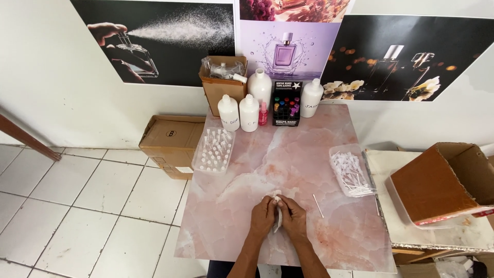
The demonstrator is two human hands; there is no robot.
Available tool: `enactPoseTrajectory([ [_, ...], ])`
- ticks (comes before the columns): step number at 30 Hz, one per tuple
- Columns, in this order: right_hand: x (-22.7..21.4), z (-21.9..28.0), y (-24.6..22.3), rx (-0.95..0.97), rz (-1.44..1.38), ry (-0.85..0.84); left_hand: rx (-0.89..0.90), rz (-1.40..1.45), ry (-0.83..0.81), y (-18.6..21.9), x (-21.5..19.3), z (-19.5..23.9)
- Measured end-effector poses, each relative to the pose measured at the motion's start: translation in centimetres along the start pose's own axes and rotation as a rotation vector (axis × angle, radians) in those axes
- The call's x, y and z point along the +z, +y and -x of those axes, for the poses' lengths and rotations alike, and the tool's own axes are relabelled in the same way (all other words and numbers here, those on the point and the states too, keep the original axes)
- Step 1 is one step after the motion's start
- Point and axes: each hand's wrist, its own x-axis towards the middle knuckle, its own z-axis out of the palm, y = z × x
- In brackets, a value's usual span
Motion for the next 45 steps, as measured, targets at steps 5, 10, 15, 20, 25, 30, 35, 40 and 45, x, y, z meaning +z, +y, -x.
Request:
enactPoseTrajectory([
  [5, -1.0, -0.5, 0.0, 0.371, -0.133, -0.066, -0.038, 0.234, 0.17, 0.9, 0.2, 0.3],
  [10, -0.7, -0.1, 1.7, 0.238, -0.075, -0.115, -0.072, 0.269, 0.205, 1.6, 0.5, 0.5],
  [15, 0.0, 0.5, 1.4, -0.05, 0.022, -0.064, 0.036, 0.333, 0.286, 2.5, 0.4, 0.8],
  [20, 0.0, 0.2, 1.1, 0.103, 0.02, 0.011, -0.03, 0.401, 0.299, 3.0, 0.1, 0.8],
  [25, -0.9, -0.2, -0.3, 0.265, -0.134, 0.133, 0.128, 0.186, 0.28, 1.5, 0.6, 0.8],
  [30, -1.6, -0.6, -0.7, 0.497, -0.632, -0.004, -0.035, 0.476, 0.188, 1.6, -0.1, 0.7],
  [35, -2.5, -1.2, 1.6, 0.533, -0.438, 0.0, -0.094, 0.554, 0.174, 2.4, -1.5, 0.8],
  [40, -2.0, -1.0, -0.4, 0.442, -0.053, -0.1, -0.016, 0.515, 0.125, 1.9, -1.2, 0.7],
  [45, -1.5, -1.3, 0.4, 0.487, -0.067, -0.089, -0.087, 0.493, 0.067, 2.2, -1.7, 0.7],
])
